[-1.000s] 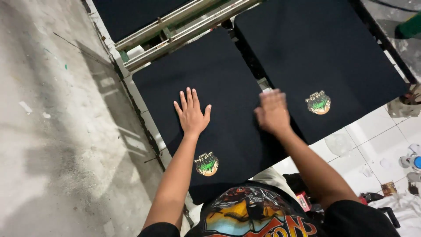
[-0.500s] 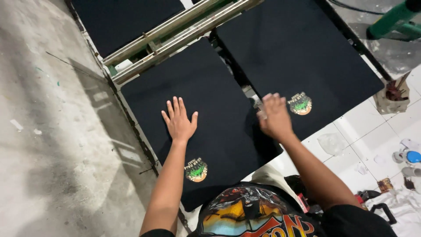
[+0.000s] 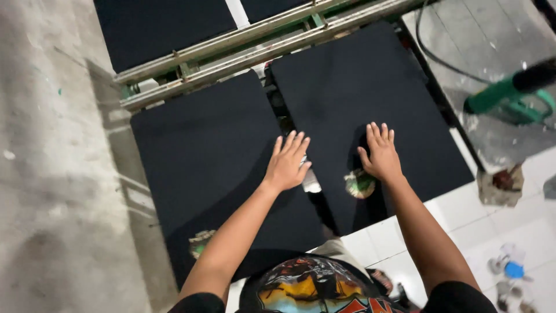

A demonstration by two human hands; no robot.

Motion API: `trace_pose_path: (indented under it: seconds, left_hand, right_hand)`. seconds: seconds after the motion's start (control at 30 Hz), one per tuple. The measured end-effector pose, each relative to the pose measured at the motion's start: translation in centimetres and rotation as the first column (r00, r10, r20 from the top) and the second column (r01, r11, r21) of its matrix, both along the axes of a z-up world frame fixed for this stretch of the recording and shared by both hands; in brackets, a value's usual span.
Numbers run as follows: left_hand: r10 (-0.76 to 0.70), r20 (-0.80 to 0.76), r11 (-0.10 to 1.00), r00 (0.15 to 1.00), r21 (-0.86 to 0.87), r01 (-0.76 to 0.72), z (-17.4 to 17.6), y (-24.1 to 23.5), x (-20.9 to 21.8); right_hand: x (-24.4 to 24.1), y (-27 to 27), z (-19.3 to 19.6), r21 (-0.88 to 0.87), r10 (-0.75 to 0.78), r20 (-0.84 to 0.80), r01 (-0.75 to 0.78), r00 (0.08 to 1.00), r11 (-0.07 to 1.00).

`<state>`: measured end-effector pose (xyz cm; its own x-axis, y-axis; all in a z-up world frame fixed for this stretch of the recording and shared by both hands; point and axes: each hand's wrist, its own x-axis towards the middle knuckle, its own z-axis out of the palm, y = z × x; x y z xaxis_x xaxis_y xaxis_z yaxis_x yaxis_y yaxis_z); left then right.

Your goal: The person uses a heat gun to apply heat to a logo on black t-shirts laid out on a metal rack. They then smooth the shirts with their hands to ensure the design adheres properly.

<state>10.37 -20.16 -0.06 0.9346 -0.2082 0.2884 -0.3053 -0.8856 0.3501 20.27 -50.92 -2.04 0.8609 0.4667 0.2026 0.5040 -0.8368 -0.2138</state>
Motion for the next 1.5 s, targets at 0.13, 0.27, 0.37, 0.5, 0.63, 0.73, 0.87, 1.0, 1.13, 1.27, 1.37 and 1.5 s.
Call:
trace_pose_path:
  seconds: [0.13,0.27,0.37,0.5,0.63,0.73,0.87,1.0,1.13,1.27,1.37,1.5]
  left_hand:
    - [0.009,-0.103,0.997,0.995,0.076,-0.001,-0.7,-4.6,7.0]
    - [0.115,-0.122,0.967,0.986,0.243,-0.083,-1.1,-4.3,12.9]
    - [0.242,-0.073,0.935,0.968,0.285,-0.212,-1.2,-1.9,16.6]
    - [0.421,-0.108,0.865,0.901,0.346,-0.363,0.1,1.4,20.0]
    - [0.798,-0.251,0.602,0.548,0.276,-0.749,-2.5,4.4,22.8]
    - [0.816,-0.247,0.571,0.522,0.209,-0.794,-2.0,2.8,23.3]
    - [0.602,-0.115,0.793,0.79,0.2,-0.575,-0.7,1.1,21.8]
    - [0.817,-0.213,0.576,0.536,0.269,-0.772,-0.6,2.8,22.6]
    - [0.705,0.016,0.697,0.709,0.167,-0.697,0.9,0.8,22.3]
    - [0.774,-0.166,0.633,0.611,0.214,-0.744,-0.2,1.6,22.5]
    - [0.864,-0.349,0.479,0.364,0.341,-0.809,0.5,1.8,22.3]
    - [0.746,-0.086,0.665,0.66,0.136,-0.734,-0.7,1.5,21.2]
  right_hand:
    - [7.4,-1.3,-0.8,-0.041,0.116,0.008,-0.115,0.993,0.992]
    - [8.4,-1.9,-1.0,-0.061,0.192,-0.025,-0.193,0.981,0.979]
    - [8.5,-2.0,-0.6,-0.065,0.201,-0.042,-0.203,0.979,0.977]
    - [8.6,-2.1,-0.9,-0.077,0.169,-0.072,-0.175,0.983,0.982]
    - [8.3,-2.1,-0.7,-0.091,0.152,-0.089,-0.16,0.984,0.983]
    - [8.1,-1.8,-0.3,-0.084,0.143,-0.07,-0.148,0.987,0.985]
    - [8.2,-1.9,-0.6,-0.088,0.146,-0.067,-0.152,0.987,0.984]
    - [8.2,-1.6,-0.5,-0.09,0.135,-0.074,-0.142,0.988,0.986]
    - [8.1,-1.4,-0.2,-0.09,0.119,-0.071,-0.125,0.99,0.988]
    - [8.2,-1.5,-0.5,-0.091,0.122,-0.074,-0.129,0.99,0.987]
    - [8.2,-1.7,-0.8,-0.091,0.125,-0.068,-0.131,0.99,0.987]
    - [8.2,-1.6,-0.7,-0.089,0.124,-0.06,-0.129,0.991,0.988]
